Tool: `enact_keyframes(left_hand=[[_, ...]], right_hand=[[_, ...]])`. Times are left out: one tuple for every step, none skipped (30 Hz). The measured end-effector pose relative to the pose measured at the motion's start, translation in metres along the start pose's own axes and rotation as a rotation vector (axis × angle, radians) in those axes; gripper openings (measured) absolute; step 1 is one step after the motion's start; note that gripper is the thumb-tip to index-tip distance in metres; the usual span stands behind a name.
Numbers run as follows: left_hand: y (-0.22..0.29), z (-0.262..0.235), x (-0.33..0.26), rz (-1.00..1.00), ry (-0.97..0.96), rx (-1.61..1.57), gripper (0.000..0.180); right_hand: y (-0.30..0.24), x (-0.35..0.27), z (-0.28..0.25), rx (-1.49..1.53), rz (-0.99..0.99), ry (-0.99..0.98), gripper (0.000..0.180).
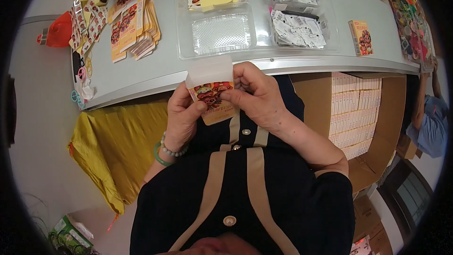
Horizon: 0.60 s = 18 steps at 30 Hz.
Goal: The person is seen taking small toy items and paper cards, placing them into plastic bags, and then packing those bags into a cardboard shipping box.
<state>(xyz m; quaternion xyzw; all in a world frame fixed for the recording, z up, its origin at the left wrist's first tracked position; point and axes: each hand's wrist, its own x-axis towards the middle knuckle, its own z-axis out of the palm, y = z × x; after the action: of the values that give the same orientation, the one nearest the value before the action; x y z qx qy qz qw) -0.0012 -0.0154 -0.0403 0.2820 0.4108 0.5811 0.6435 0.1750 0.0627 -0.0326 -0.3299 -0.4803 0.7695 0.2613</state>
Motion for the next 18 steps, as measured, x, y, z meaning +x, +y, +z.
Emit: enact_keyframes(left_hand=[[-0.001,-0.001,0.0,0.032,-0.004,-0.053,0.033],[0.0,-0.002,0.001,0.029,-0.007,-0.051,0.033],[0.001,-0.003,0.002,0.056,0.011,-0.047,0.033],[0.002,-0.004,0.003,0.083,0.029,-0.042,0.034],[0.003,-0.002,0.003,0.095,0.081,-0.014,0.034],[0.0,-0.003,0.004,0.094,0.079,-0.013,0.034],[-0.004,-0.005,0.004,0.137,0.105,-0.013,0.034],[-0.007,-0.006,0.005,0.179,0.131,-0.014,0.035],[-0.008,-0.003,0.005,0.177,0.131,-0.013,0.035],[-0.008,0.002,0.004,0.215,0.186,-0.005,0.036],[-0.008,0.005,0.004,0.252,0.24,0.003,0.037],[-0.008,0.007,0.003,0.25,0.242,0.004,0.037],[-0.008,0.008,0.002,0.311,0.244,0.092,0.036],[-0.008,0.009,0.001,0.371,0.246,0.18,0.034],[-0.008,0.008,0.0,0.368,0.245,0.181,0.034],[-0.008,0.006,-0.001,0.318,0.231,0.229,0.03],[-0.007,0.003,-0.002,0.267,0.217,0.277,0.026],[-0.003,0.002,-0.002,0.263,0.216,0.276,0.026]], right_hand=[[-0.001,0.0,0.0,0.002,-0.002,0.003,0.028],[-0.004,0.001,0.001,-0.1,0.02,-0.007,0.03],[-0.006,0.001,0.002,-0.2,0.042,-0.018,0.032],[-0.005,0.0,0.003,-0.198,0.04,-0.016,0.032],[-0.003,-0.001,0.003,-0.165,-0.002,-0.02,0.034],[-0.002,-0.003,0.004,-0.134,-0.044,-0.024,0.036],[0.0,-0.004,0.006,-0.132,-0.044,-0.022,0.036],[0.002,-0.005,0.008,-0.039,-0.066,0.005,0.038],[0.005,-0.006,0.009,0.056,-0.087,0.032,0.039],[0.009,-0.006,0.008,0.057,-0.085,0.033,0.039],[0.012,-0.005,0.007,0.006,-0.148,0.026,0.038],[0.013,-0.004,0.006,-0.045,-0.211,0.018,0.037],[0.013,-0.003,0.004,-0.043,-0.209,0.018,0.037],[0.01,-0.002,0.001,-0.081,-0.175,0.006,0.033],[0.007,-0.002,-0.001,-0.119,-0.141,-0.004,0.03],[0.004,-0.001,-0.003,-0.118,-0.139,-0.003,0.03],[0.001,0.0,-0.006,-0.177,-0.047,-0.021,0.027],[0.0,0.0,-0.01,-0.237,0.047,-0.038,0.025]])
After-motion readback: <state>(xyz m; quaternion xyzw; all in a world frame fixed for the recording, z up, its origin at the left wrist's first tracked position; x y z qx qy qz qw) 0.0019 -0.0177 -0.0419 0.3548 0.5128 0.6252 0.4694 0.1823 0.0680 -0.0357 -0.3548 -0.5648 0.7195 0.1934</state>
